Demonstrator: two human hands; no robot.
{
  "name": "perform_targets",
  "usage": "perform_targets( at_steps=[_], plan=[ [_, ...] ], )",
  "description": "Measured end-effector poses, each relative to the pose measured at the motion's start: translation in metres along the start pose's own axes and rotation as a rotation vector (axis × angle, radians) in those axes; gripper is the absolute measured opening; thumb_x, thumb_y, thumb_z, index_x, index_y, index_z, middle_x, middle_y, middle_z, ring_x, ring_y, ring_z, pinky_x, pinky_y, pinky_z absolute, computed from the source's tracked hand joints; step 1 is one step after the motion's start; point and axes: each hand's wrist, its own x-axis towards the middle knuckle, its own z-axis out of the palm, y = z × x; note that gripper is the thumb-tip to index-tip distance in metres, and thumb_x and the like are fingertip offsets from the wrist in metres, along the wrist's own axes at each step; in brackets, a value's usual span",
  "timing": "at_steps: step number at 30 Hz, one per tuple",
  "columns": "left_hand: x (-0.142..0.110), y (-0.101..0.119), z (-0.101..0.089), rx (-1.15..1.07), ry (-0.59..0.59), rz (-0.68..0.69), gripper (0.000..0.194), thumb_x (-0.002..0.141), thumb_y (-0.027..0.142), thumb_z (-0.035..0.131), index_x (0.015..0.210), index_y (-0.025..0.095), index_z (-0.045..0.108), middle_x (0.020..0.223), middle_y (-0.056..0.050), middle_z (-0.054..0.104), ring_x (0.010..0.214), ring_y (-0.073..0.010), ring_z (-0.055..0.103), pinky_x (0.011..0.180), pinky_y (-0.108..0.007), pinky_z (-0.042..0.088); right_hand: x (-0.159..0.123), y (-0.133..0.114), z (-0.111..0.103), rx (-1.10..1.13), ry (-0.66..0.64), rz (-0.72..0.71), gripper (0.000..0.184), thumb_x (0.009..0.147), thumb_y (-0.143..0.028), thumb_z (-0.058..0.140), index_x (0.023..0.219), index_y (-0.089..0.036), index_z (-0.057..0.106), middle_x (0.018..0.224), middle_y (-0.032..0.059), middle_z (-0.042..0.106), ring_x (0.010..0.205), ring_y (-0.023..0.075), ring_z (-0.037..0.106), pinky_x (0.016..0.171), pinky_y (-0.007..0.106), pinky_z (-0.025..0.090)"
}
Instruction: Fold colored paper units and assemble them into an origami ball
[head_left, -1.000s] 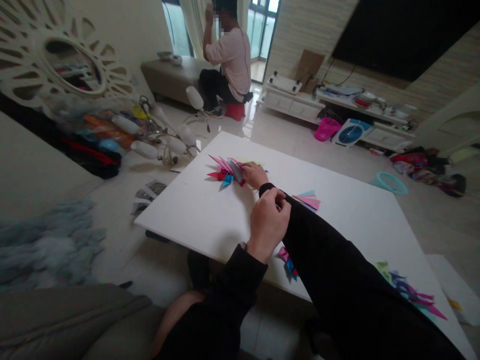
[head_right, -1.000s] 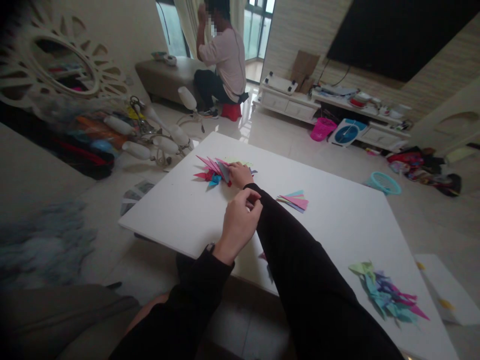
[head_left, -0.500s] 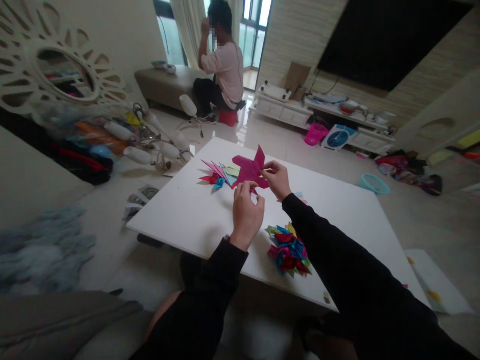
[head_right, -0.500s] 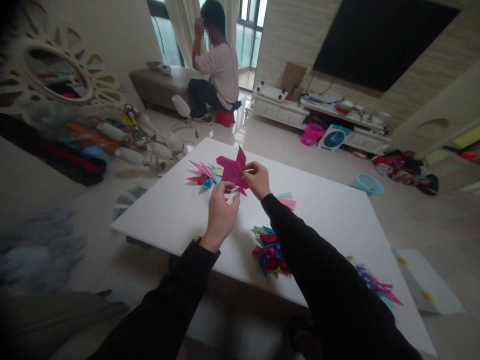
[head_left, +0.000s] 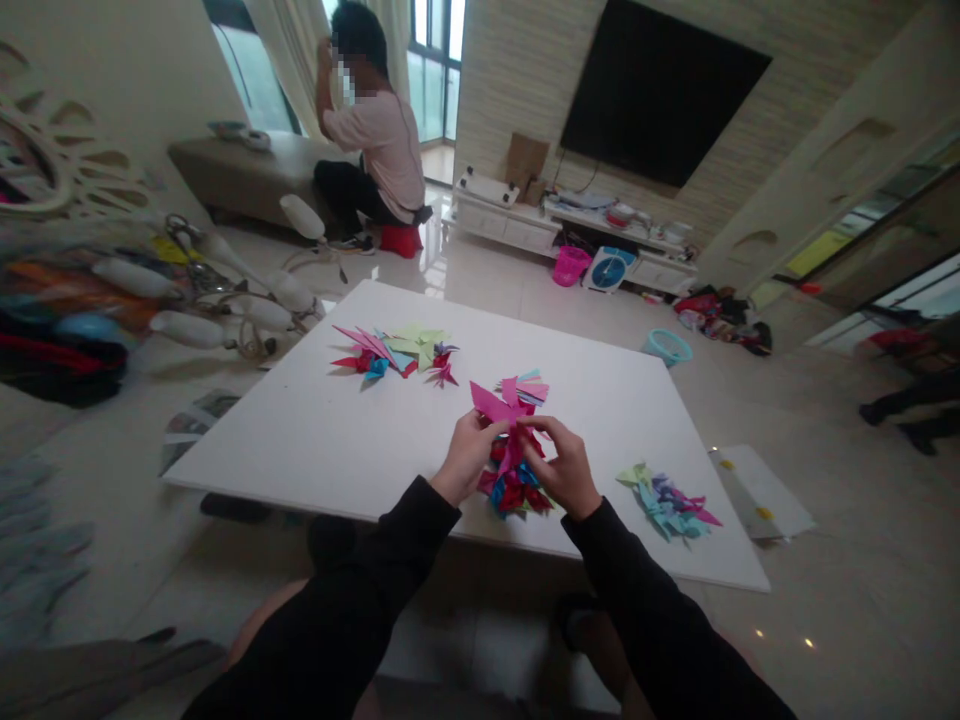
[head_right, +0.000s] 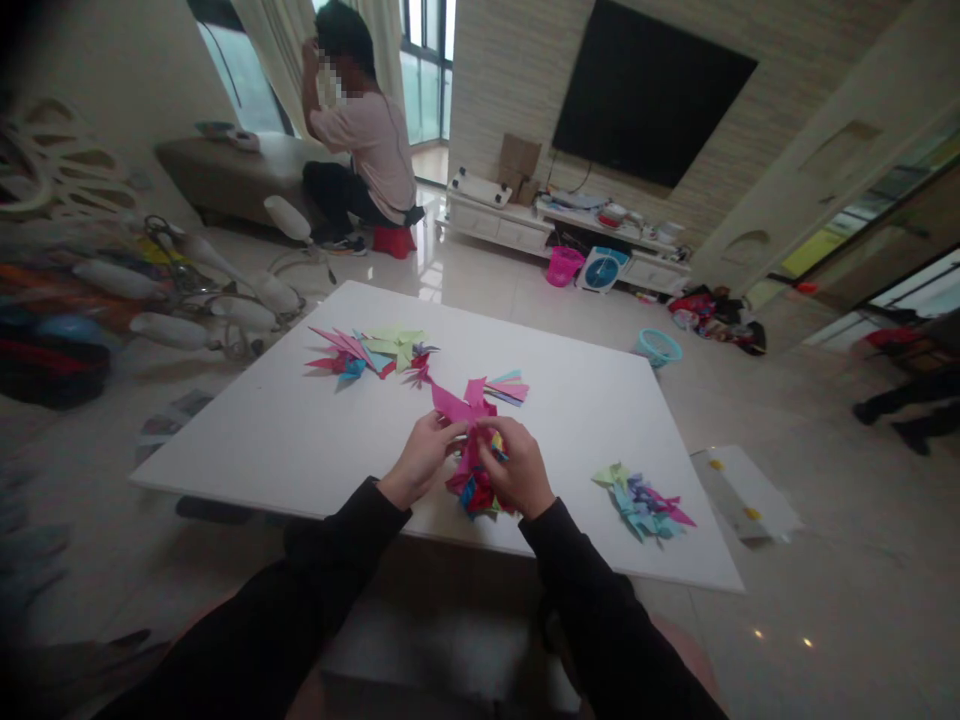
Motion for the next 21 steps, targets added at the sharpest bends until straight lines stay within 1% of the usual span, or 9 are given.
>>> perform_targets(
  at_steps=[3,5,7,10,11,13,16,18,21],
  plan=[
    [-0.001,0.002,0.002,-0.006,-0.009,-0.095,0.027,0.068,0.017,0.079,0.091,0.012,0.066,0.088,-0.007,0.075,0.076,-0.0154,0.07,0.073,-0.027,0.057,-0.017,0.011,-0.022,0.018,0.218,0.128,0.022,0.085,-0.032,0.07,0.106,-0.029,0.066,0.117,0.0095,0.07,0.116,0.0288,0.062,0.101,0.047,0.049],
    [-0.001,0.004,0.002,0.0,-0.057,-0.157,0.032,0.067,0.016,0.08,0.095,0.013,0.067,0.091,-0.008,0.076,0.075,-0.0157,0.07,0.072,-0.027,0.058,-0.027,0.026,-0.029,0.133,0.33,0.349,0.034,0.081,-0.042,0.074,0.111,-0.028,0.063,0.123,0.0102,0.067,0.119,0.029,0.061,0.097,0.047,0.052],
    [0.0,0.006,0.002,0.029,-0.124,-0.21,0.035,0.066,0.017,0.081,0.099,0.013,0.068,0.092,-0.007,0.076,0.071,-0.0145,0.069,0.067,-0.026,0.057,-0.035,0.041,-0.029,0.413,0.26,0.596,0.041,0.081,-0.054,0.071,0.111,-0.027,0.062,0.118,0.0098,0.069,0.109,0.0277,0.066,0.085,0.043,0.055],
    [0.001,0.005,0.001,0.135,-0.214,-0.257,0.04,0.066,0.019,0.082,0.103,0.012,0.069,0.092,-0.008,0.076,0.065,-0.0128,0.067,0.059,-0.022,0.051,-0.042,0.055,-0.022,0.877,-0.009,0.814,0.044,0.087,-0.065,0.06,0.104,-0.024,0.065,0.1,0.0071,0.074,0.085,0.0233,0.071,0.072,0.037,0.056],
    [0.002,0.004,0.0,0.172,-0.229,-0.259,0.041,0.067,0.02,0.082,0.104,0.012,0.068,0.092,-0.008,0.075,0.065,-0.0124,0.066,0.057,-0.021,0.05,-0.042,0.056,-0.02,0.962,-0.039,0.834,0.043,0.086,-0.064,0.063,0.102,-0.024,0.066,0.096,0.0057,0.074,0.08,0.0215,0.07,0.069,0.035,0.055],
    [0.004,0.0,-0.001,0.229,-0.238,-0.249,0.041,0.067,0.021,0.082,0.104,0.012,0.068,0.09,-0.007,0.075,0.064,-0.0116,0.065,0.057,-0.02,0.049,-0.04,0.058,-0.016,1.007,0.027,0.825,0.038,0.076,-0.055,0.079,0.095,-0.024,0.068,0.088,0.0018,0.074,0.072,0.0175,0.067,0.063,0.03,0.052],
    [0.008,-0.006,-0.003,0.262,-0.23,-0.235,0.04,0.067,0.022,0.082,0.103,0.013,0.067,0.085,-0.004,0.073,0.062,-0.0094,0.063,0.059,-0.02,0.05,-0.035,0.062,-0.017,0.869,0.154,0.77,0.037,0.06,-0.037,0.093,0.083,-0.023,0.068,0.077,-0.0019,0.071,0.066,0.0139,0.062,0.057,0.024,0.045],
    [0.011,-0.01,-0.003,0.273,-0.229,-0.228,0.043,0.067,0.025,0.084,0.105,0.013,0.067,0.089,-0.005,0.073,0.063,-0.0099,0.064,0.06,-0.02,0.051,-0.033,0.066,-0.02,0.729,0.176,0.704,0.031,0.061,-0.036,0.092,0.078,-0.022,0.069,0.074,-0.0011,0.07,0.066,0.0149,0.062,0.059,0.026,0.046],
    [0.015,-0.018,0.0,0.27,-0.208,-0.213,0.058,0.062,0.026,0.091,0.112,0.013,0.065,0.096,-0.01,0.076,0.072,-0.0153,0.071,0.065,-0.025,0.056,-0.032,0.069,-0.026,0.594,0.195,0.603,0.026,0.065,-0.036,0.089,0.076,-0.021,0.071,0.073,0.0003,0.071,0.068,0.0168,0.063,0.066,0.03,0.05]
  ],
)
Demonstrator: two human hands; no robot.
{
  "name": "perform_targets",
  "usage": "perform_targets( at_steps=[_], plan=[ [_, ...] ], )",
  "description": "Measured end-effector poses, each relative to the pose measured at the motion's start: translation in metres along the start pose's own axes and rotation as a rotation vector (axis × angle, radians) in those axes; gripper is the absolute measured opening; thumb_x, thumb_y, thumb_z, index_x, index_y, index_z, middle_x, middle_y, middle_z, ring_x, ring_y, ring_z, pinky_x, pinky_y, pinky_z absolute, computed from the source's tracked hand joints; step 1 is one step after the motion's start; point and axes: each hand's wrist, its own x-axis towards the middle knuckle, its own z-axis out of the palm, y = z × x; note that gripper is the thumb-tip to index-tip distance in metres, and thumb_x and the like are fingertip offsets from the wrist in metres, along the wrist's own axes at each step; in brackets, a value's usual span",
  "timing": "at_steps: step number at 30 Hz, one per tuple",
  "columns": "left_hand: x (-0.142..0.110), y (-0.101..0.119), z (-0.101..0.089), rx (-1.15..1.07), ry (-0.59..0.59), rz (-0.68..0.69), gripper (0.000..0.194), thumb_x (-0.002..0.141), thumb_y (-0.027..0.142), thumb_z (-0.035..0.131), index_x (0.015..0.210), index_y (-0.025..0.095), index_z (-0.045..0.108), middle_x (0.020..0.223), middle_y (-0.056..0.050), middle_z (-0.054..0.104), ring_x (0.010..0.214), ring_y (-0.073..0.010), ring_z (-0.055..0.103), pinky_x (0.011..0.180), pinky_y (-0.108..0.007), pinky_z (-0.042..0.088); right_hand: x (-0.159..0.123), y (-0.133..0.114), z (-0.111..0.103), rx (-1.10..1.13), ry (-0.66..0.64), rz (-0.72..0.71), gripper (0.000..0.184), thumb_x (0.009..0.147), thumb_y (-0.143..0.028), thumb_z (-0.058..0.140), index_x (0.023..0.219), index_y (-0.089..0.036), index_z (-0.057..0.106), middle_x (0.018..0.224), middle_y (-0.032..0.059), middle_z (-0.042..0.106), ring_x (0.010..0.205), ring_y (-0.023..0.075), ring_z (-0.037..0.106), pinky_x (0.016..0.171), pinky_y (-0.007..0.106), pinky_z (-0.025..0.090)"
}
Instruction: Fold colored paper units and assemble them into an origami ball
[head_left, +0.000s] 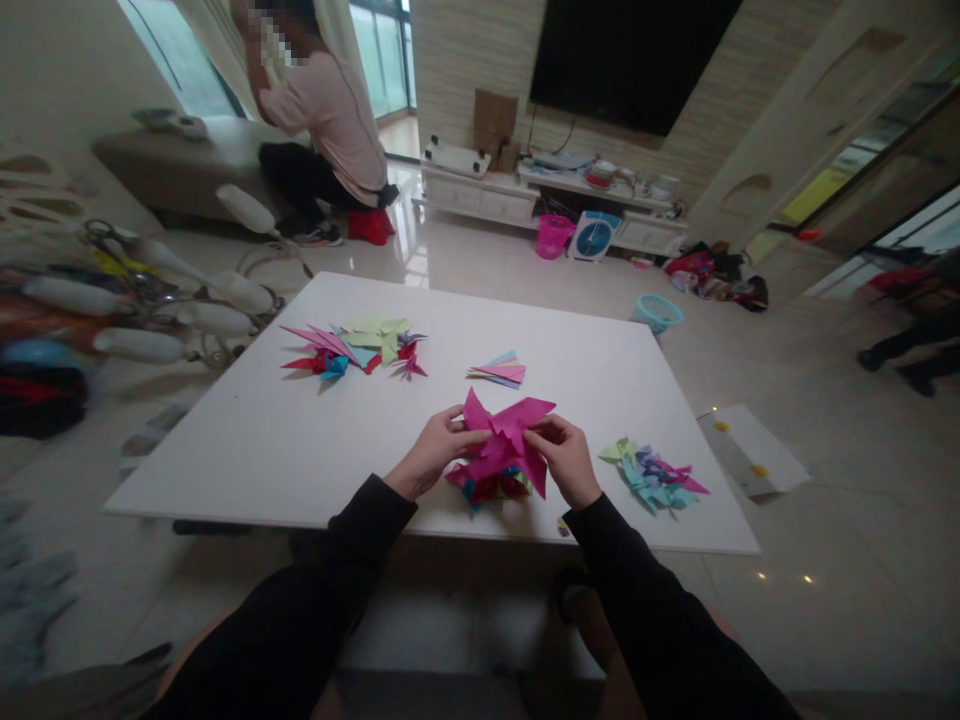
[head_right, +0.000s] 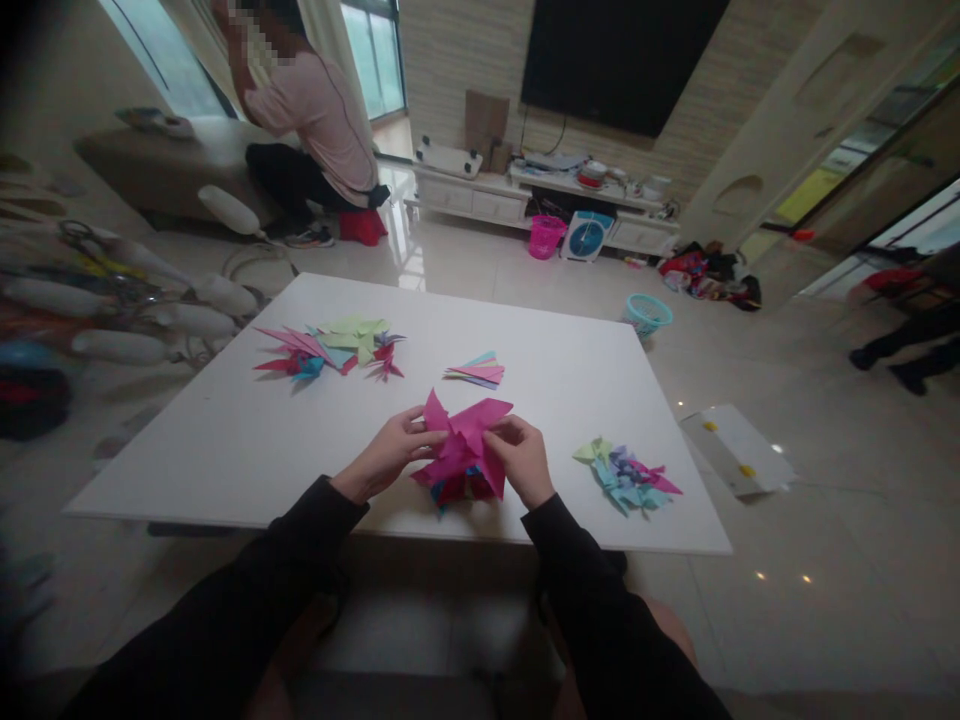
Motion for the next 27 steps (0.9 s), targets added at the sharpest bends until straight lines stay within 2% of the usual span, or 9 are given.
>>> perform_targets(
  at_steps=[2,4,7,10,13,16,19,24,27],
  plan=[
    [0.004,-0.005,0.003,-0.007,0.016,0.012,0.065,0.059,0.025,0.093,0.115,0.013,0.064,0.096,-0.012,0.077,0.074,-0.0188,0.073,0.067,-0.028,0.058,-0.001,-0.001,-0.002,0.019,-0.036,-0.002,0.027,0.065,-0.036,0.089,0.079,-0.021,0.072,0.077,0.0016,0.073,0.071,0.0183,0.066,0.07,0.032,0.053],
    [0.007,-0.009,0.007,-0.005,0.026,0.025,0.065,0.059,0.025,0.093,0.116,0.012,0.063,0.092,-0.012,0.077,0.073,-0.0202,0.073,0.065,-0.029,0.059,-0.003,-0.002,-0.002,0.093,-0.111,0.056,0.032,0.064,-0.035,0.09,0.088,-0.02,0.074,0.087,0.0038,0.077,0.079,0.0204,0.07,0.077,0.035,0.057],
    [0.008,-0.012,0.014,-0.018,0.041,0.037,0.062,0.06,0.024,0.092,0.114,0.012,0.063,0.091,-0.011,0.077,0.074,-0.0205,0.073,0.066,-0.029,0.059,-0.008,-0.003,-0.001,0.205,-0.206,0.151,0.044,0.064,-0.032,0.092,0.102,-0.021,0.073,0.103,0.0056,0.078,0.092,0.0225,0.073,0.088,0.038,0.058],
    [0.006,-0.014,0.021,-0.029,0.018,0.036,0.059,0.062,0.023,0.09,0.115,0.013,0.064,0.093,-0.008,0.077,0.078,-0.0196,0.073,0.07,-0.028,0.059,-0.012,-0.003,-0.002,0.252,-0.251,0.195,0.048,0.065,-0.03,0.092,0.108,-0.022,0.072,0.106,0.0055,0.079,0.096,0.0228,0.075,0.091,0.038,0.059],
    [0.006,-0.016,0.025,-0.004,-0.021,0.033,0.062,0.063,0.024,0.091,0.118,0.013,0.064,0.092,-0.008,0.076,0.073,-0.0177,0.071,0.066,-0.026,0.057,-0.014,-0.005,-0.002,0.267,-0.285,0.209,0.048,0.067,-0.031,0.091,0.11,-0.021,0.072,0.11,0.0068,0.078,0.099,0.0239,0.074,0.093,0.038,0.059],
    [0.009,-0.019,0.025,0.032,0.044,0.058,0.067,0.062,0.025,0.092,0.119,0.012,0.061,0.092,-0.008,0.074,0.073,-0.0169,0.07,0.066,-0.026,0.057,-0.014,-0.007,-0.002,0.319,-0.287,0.226,0.044,0.071,-0.035,0.088,0.11,-0.021,0.071,0.113,0.0068,0.077,0.102,0.0226,0.073,0.094,0.036,0.058],
    [0.012,-0.021,0.023,0.079,0.108,0.139,0.069,0.064,0.027,0.09,0.122,0.014,0.055,0.091,-0.005,0.071,0.076,-0.0158,0.069,0.07,-0.026,0.057,-0.012,-0.004,0.0,0.347,-0.247,0.253,0.039,0.073,-0.039,0.084,0.106,-0.023,0.07,0.107,0.004,0.077,0.096,0.0205,0.073,0.09,0.033,0.058],
    [0.01,-0.024,0.024,0.112,0.05,0.183,0.088,0.06,0.026,0.091,0.133,0.02,0.042,0.094,-0.002,0.069,0.079,-0.0167,0.069,0.071,-0.027,0.057,-0.009,0.008,0.003,0.281,-0.171,0.267,0.037,0.07,-0.04,0.083,0.099,-0.021,0.071,0.093,0.0032,0.077,0.086,0.0214,0.072,0.08,0.033,0.057],
    [0.008,-0.025,0.025,0.142,0.07,0.181,0.093,0.054,0.023,0.093,0.133,0.02,0.043,0.1,-0.003,0.069,0.082,-0.0178,0.069,0.074,-0.029,0.057,-0.01,0.012,0.004,0.263,-0.179,0.257,0.036,0.07,-0.04,0.084,0.098,-0.021,0.071,0.092,0.0036,0.078,0.085,0.0218,0.072,0.08,0.033,0.057]
  ],
)
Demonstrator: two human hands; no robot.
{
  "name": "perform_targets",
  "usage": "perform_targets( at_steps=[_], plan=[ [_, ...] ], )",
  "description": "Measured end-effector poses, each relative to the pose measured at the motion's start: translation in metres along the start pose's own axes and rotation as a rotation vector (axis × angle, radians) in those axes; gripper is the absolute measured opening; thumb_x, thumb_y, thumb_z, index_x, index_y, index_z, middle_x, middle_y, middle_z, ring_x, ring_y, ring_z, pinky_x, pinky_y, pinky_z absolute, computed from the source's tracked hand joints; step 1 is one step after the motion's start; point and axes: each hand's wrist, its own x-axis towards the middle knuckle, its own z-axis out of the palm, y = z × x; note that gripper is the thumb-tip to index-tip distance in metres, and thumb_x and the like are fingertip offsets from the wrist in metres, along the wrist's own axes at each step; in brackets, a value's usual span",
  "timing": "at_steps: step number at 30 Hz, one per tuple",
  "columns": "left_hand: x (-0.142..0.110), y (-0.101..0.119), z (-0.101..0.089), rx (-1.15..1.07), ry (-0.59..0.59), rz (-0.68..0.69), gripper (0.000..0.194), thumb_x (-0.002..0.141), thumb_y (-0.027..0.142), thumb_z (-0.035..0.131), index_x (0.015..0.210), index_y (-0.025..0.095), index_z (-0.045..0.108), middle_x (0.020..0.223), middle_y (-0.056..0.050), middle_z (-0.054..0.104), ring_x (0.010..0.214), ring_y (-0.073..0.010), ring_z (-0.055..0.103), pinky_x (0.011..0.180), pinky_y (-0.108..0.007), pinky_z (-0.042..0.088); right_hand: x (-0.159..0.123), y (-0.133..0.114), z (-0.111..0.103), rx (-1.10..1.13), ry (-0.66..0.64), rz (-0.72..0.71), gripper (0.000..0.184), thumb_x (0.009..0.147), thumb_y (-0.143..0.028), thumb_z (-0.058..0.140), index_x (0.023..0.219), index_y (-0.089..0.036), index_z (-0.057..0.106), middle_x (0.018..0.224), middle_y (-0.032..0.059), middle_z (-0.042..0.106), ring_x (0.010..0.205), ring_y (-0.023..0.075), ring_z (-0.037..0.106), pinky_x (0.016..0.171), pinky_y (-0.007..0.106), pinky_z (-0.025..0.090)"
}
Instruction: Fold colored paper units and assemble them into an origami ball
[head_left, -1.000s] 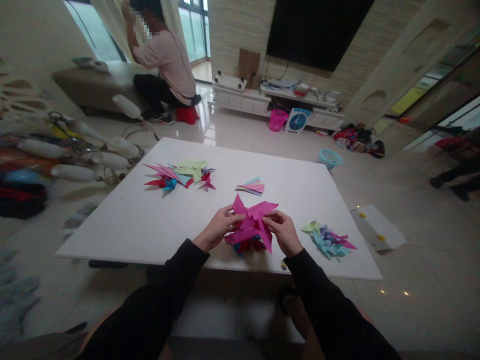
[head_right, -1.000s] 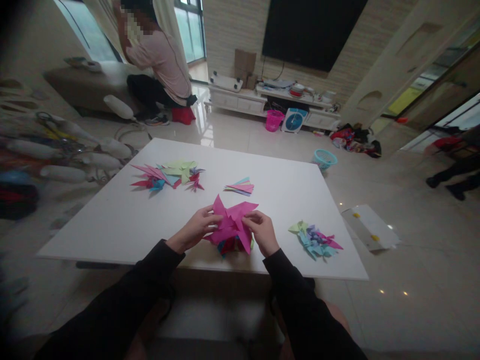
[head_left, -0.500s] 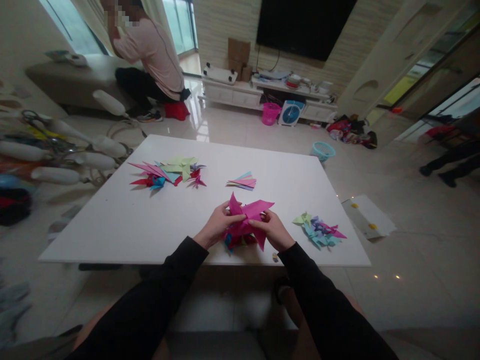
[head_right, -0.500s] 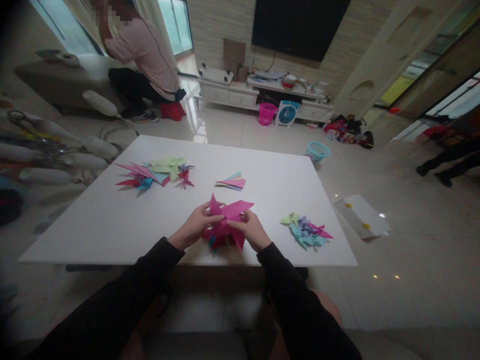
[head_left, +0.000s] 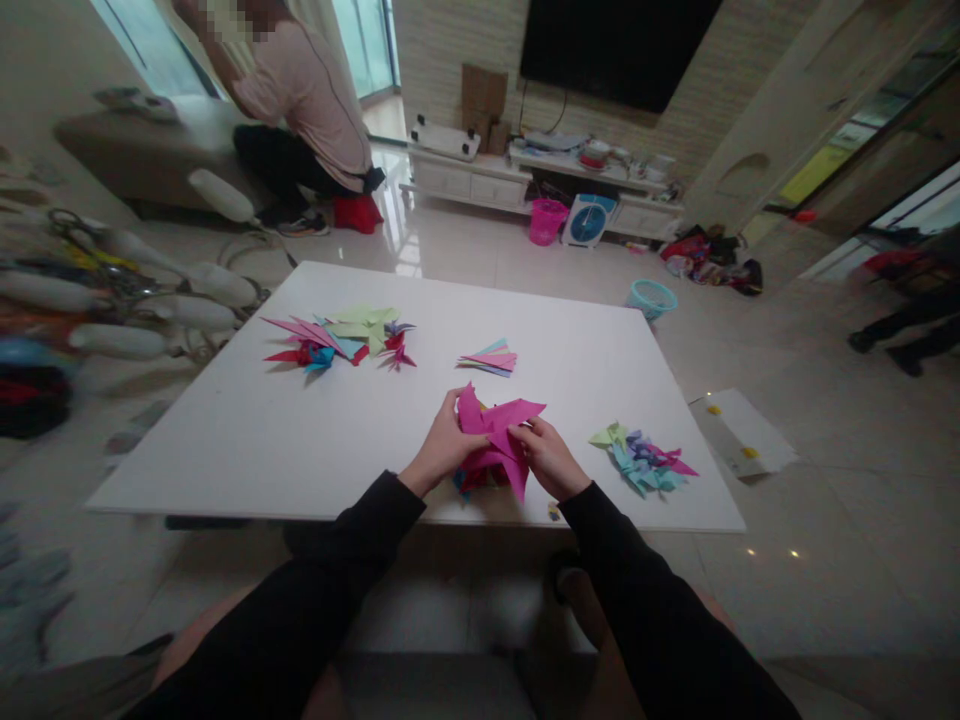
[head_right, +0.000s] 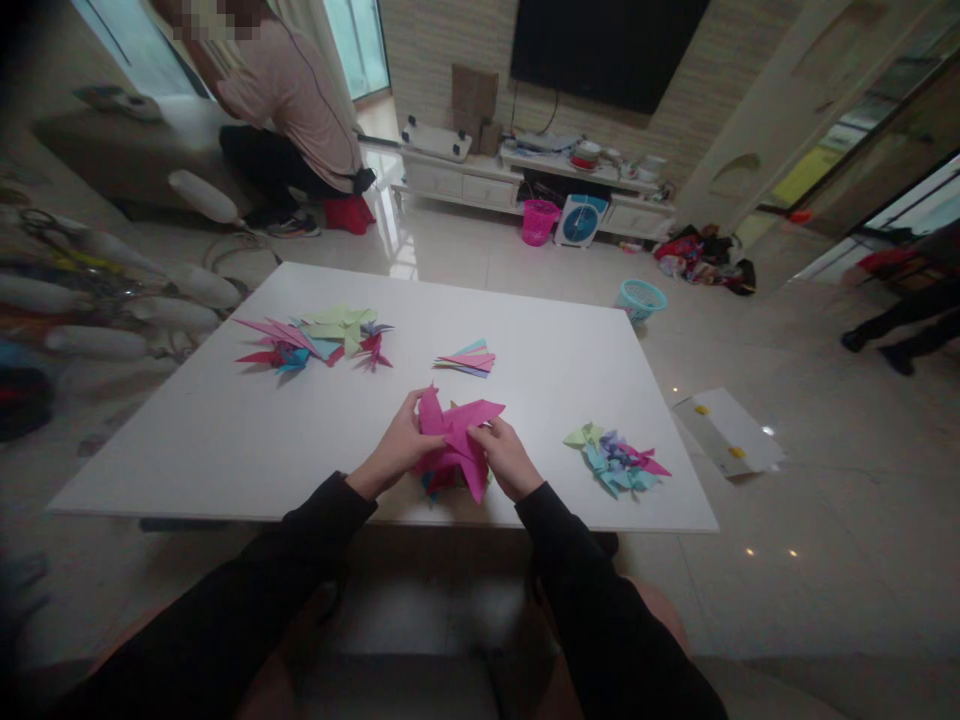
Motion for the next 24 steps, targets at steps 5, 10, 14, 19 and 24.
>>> perform_targets(
  at_steps=[5,10,14,19,24],
  plan=[
    [-0.001,0.002,-0.002,0.043,0.028,-0.004,0.084,0.055,0.024,0.092,0.126,0.018,0.049,0.102,-0.005,0.068,0.088,-0.0197,0.068,0.078,-0.031,0.056,-0.003,0.001,0.002,-0.003,-0.045,-0.004,0.043,0.068,-0.031,0.086,0.106,-0.021,0.069,0.101,0.0055,0.079,0.094,0.0237,0.074,0.09,0.038,0.058],
    [0.001,0.0,-0.003,-0.015,-0.006,-0.067,0.065,0.068,0.021,0.079,0.127,0.019,0.052,0.096,-0.002,0.067,0.079,-0.0158,0.067,0.07,-0.027,0.054,-0.001,0.003,0.004,-0.112,0.05,-0.051,0.041,0.066,-0.027,0.085,0.102,-0.019,0.068,0.095,0.0059,0.079,0.085,0.0235,0.074,0.082,0.039,0.059],
    [0.004,-0.004,-0.005,0.009,0.012,-0.051,0.078,0.062,0.018,0.084,0.131,0.019,0.048,0.1,-0.005,0.068,0.085,-0.0193,0.069,0.072,-0.029,0.056,0.002,0.0,0.003,-0.166,0.047,-0.137,0.037,0.067,-0.028,0.081,0.1,-0.02,0.066,0.093,0.0045,0.076,0.083,0.021,0.071,0.077,0.034,0.057],
    [0.034,-0.005,-0.008,0.113,0.144,-0.069,0.07,0.064,0.018,0.086,0.122,0.018,0.047,0.089,-0.006,0.07,0.076,-0.0226,0.07,0.067,-0.034,0.056,0.004,-0.012,-0.011,-0.314,0.257,-0.252,0.038,0.07,-0.034,0.077,0.101,-0.021,0.059,0.086,0.0023,0.069,0.074,0.0178,0.064,0.069,0.032,0.053],
    [0.109,-0.014,0.034,0.172,0.135,-0.042,0.046,0.057,0.004,0.084,0.096,0.015,0.061,0.083,-0.007,0.069,0.077,-0.0214,0.068,0.07,-0.032,0.053,-0.002,-0.036,-0.03,-0.501,0.448,-0.448,0.027,0.08,-0.034,0.066,0.103,-0.021,0.058,0.094,0.0051,0.067,0.083,0.0191,0.062,0.071,0.032,0.05]
  ],
)
